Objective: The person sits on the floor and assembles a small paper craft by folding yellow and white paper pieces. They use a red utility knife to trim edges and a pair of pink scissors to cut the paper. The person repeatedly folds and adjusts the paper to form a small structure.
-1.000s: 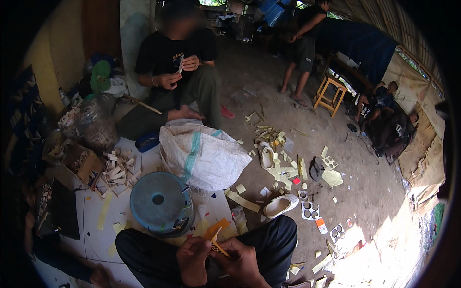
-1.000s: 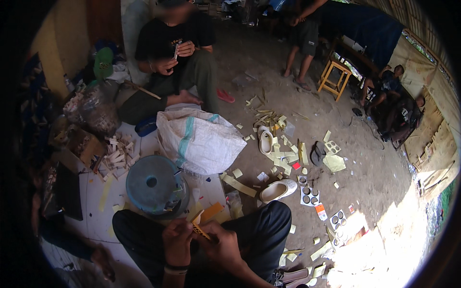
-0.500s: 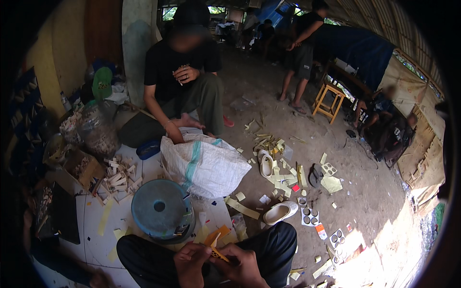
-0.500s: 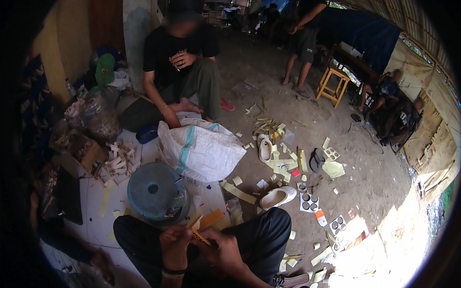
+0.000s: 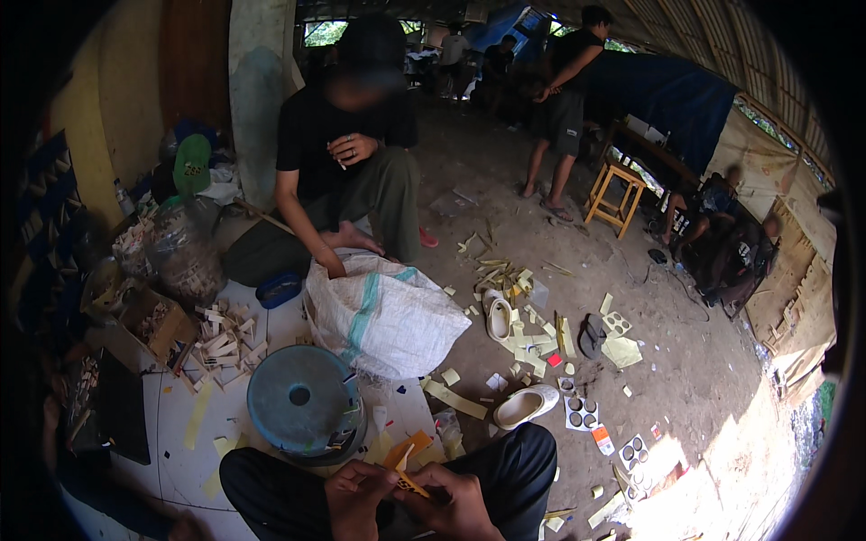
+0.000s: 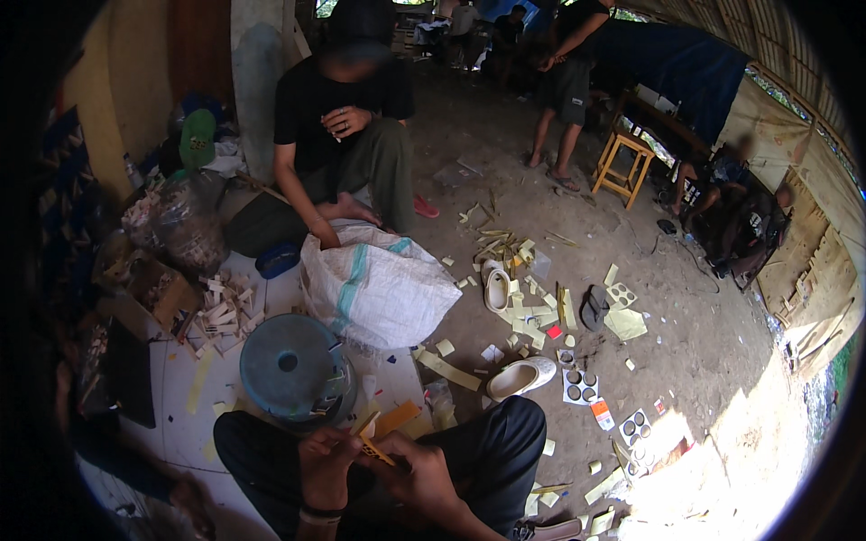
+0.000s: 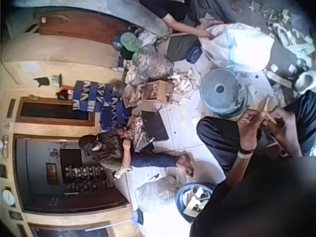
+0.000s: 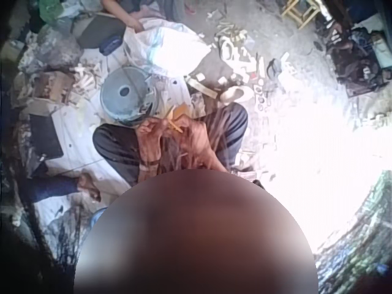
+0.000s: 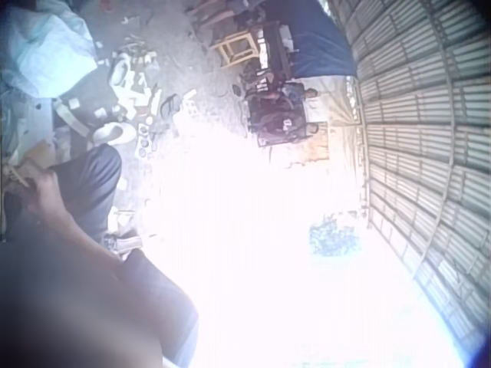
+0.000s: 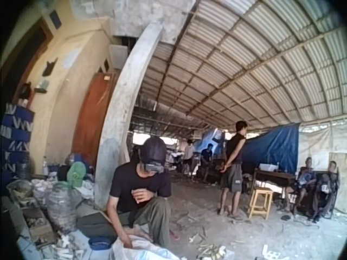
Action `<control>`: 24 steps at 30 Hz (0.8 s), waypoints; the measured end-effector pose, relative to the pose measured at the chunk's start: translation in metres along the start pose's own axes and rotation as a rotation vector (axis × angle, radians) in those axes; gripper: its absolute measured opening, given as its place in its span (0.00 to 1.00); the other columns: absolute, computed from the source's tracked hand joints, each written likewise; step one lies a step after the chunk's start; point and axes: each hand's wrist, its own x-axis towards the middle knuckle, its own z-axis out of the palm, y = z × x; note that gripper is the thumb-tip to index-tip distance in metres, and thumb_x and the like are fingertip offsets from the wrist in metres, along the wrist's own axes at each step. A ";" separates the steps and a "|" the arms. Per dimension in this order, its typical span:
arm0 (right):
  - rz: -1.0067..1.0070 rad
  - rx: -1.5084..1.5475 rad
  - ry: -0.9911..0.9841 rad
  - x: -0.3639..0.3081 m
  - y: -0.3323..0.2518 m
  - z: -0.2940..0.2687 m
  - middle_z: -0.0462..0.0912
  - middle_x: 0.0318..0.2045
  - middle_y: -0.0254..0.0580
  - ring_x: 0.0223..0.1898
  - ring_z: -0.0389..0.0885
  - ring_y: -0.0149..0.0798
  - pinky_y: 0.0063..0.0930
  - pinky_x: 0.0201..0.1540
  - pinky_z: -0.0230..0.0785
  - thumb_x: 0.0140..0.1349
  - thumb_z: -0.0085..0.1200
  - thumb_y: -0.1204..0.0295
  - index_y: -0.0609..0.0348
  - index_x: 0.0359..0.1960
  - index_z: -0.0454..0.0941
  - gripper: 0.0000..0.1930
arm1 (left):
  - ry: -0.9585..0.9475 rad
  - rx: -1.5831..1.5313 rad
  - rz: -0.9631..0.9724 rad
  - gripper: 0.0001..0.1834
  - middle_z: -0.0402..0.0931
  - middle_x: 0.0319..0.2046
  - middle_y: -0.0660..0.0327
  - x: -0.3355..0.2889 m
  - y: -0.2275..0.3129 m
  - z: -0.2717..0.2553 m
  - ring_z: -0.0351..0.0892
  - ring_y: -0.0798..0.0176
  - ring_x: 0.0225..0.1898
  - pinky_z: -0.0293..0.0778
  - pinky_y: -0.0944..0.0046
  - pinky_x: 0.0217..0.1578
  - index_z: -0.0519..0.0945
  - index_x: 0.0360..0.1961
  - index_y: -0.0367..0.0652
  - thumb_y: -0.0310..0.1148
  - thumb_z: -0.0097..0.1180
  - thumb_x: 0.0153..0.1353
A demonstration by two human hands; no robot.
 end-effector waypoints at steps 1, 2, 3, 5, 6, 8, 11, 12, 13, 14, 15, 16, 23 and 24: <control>0.009 0.005 0.000 0.000 -0.001 0.000 0.87 0.27 0.41 0.24 0.84 0.28 0.27 0.30 0.76 0.63 0.73 0.72 0.60 0.38 0.84 0.09 | -0.001 -0.003 0.000 0.08 0.86 0.38 0.50 0.000 0.000 0.000 0.87 0.59 0.35 0.87 0.62 0.36 0.82 0.37 0.31 0.20 0.69 0.61; -0.003 0.003 0.003 0.000 -0.001 0.000 0.87 0.27 0.42 0.25 0.85 0.29 0.27 0.30 0.76 0.63 0.73 0.72 0.60 0.38 0.84 0.09 | -0.002 -0.006 0.000 0.08 0.85 0.38 0.50 0.000 0.001 0.000 0.87 0.59 0.35 0.87 0.62 0.36 0.82 0.37 0.31 0.20 0.70 0.60; -0.015 0.002 0.007 0.000 -0.002 -0.001 0.88 0.27 0.42 0.25 0.85 0.29 0.27 0.30 0.76 0.63 0.72 0.72 0.60 0.38 0.84 0.09 | -0.009 -0.005 0.000 0.08 0.85 0.38 0.50 0.000 0.001 0.000 0.87 0.59 0.36 0.87 0.61 0.36 0.82 0.37 0.31 0.20 0.70 0.60; -0.008 -0.019 -0.005 0.001 -0.002 -0.001 0.88 0.27 0.42 0.25 0.86 0.29 0.27 0.30 0.76 0.63 0.72 0.72 0.60 0.38 0.84 0.09 | -0.025 -0.003 -0.001 0.08 0.85 0.38 0.50 0.001 0.002 -0.001 0.88 0.58 0.36 0.88 0.61 0.35 0.82 0.37 0.31 0.20 0.70 0.60; 0.010 -0.037 -0.021 0.001 -0.002 -0.002 0.88 0.27 0.42 0.25 0.86 0.29 0.27 0.30 0.76 0.63 0.72 0.72 0.60 0.39 0.84 0.09 | -0.023 -0.002 0.000 0.08 0.85 0.38 0.50 0.001 0.002 -0.001 0.88 0.58 0.36 0.88 0.61 0.35 0.82 0.37 0.31 0.21 0.70 0.60; 0.012 -0.040 -0.030 0.001 -0.002 -0.003 0.88 0.27 0.42 0.26 0.86 0.29 0.27 0.30 0.76 0.63 0.72 0.72 0.60 0.39 0.84 0.09 | -0.020 -0.001 0.003 0.08 0.85 0.38 0.50 0.001 0.002 -0.001 0.88 0.58 0.36 0.88 0.60 0.34 0.82 0.37 0.31 0.21 0.70 0.60; -0.004 -0.005 -0.026 0.001 -0.001 -0.003 0.88 0.27 0.42 0.26 0.86 0.29 0.27 0.30 0.76 0.63 0.72 0.73 0.60 0.39 0.84 0.08 | -0.021 0.004 -0.009 0.08 0.85 0.38 0.50 0.002 0.002 -0.001 0.87 0.58 0.35 0.88 0.61 0.34 0.82 0.36 0.32 0.21 0.71 0.60; 0.013 -0.003 -0.036 0.000 -0.001 -0.003 0.88 0.27 0.42 0.26 0.86 0.29 0.27 0.30 0.76 0.63 0.72 0.73 0.60 0.39 0.84 0.08 | -0.022 0.009 -0.009 0.08 0.85 0.37 0.50 0.002 0.003 -0.001 0.87 0.59 0.35 0.88 0.61 0.34 0.81 0.36 0.32 0.21 0.71 0.60; 0.030 0.000 -0.045 0.000 -0.001 -0.003 0.88 0.28 0.42 0.26 0.86 0.29 0.27 0.30 0.76 0.63 0.72 0.73 0.60 0.39 0.84 0.08 | -0.023 0.014 -0.010 0.08 0.85 0.37 0.50 0.002 0.003 -0.001 0.87 0.59 0.35 0.87 0.61 0.34 0.81 0.36 0.32 0.21 0.71 0.59; 0.031 -0.005 -0.047 -0.001 -0.001 -0.003 0.88 0.28 0.42 0.26 0.86 0.29 0.27 0.31 0.76 0.63 0.72 0.73 0.60 0.39 0.84 0.08 | -0.023 0.019 -0.011 0.08 0.85 0.37 0.50 0.002 0.004 -0.001 0.87 0.59 0.35 0.87 0.61 0.34 0.81 0.36 0.33 0.21 0.71 0.59; 0.033 -0.011 -0.049 -0.001 -0.001 -0.003 0.88 0.28 0.42 0.26 0.86 0.29 0.27 0.31 0.76 0.63 0.72 0.73 0.60 0.39 0.84 0.08 | -0.023 0.026 -0.009 0.08 0.85 0.37 0.50 0.001 0.004 -0.001 0.87 0.59 0.35 0.87 0.61 0.34 0.81 0.36 0.33 0.21 0.71 0.59; 0.034 -0.017 -0.051 -0.001 -0.001 -0.004 0.88 0.28 0.43 0.27 0.86 0.29 0.27 0.31 0.76 0.63 0.72 0.73 0.60 0.39 0.84 0.08 | -0.022 0.033 -0.007 0.08 0.85 0.36 0.50 0.001 0.004 -0.001 0.87 0.59 0.35 0.87 0.61 0.34 0.81 0.35 0.33 0.21 0.71 0.59; -0.038 0.015 -0.014 -0.001 0.000 -0.003 0.88 0.29 0.42 0.26 0.85 0.30 0.27 0.30 0.75 0.62 0.72 0.73 0.60 0.38 0.84 0.09 | -0.040 0.050 0.009 0.08 0.85 0.36 0.52 0.002 0.006 0.001 0.86 0.61 0.35 0.85 0.63 0.36 0.81 0.35 0.34 0.21 0.70 0.59; -0.027 -0.006 -0.023 -0.001 0.000 -0.003 0.87 0.29 0.42 0.26 0.85 0.30 0.27 0.30 0.75 0.62 0.72 0.73 0.60 0.38 0.84 0.09 | -0.039 0.052 0.008 0.08 0.85 0.36 0.52 0.002 0.006 0.002 0.86 0.62 0.35 0.85 0.63 0.36 0.81 0.35 0.34 0.21 0.70 0.59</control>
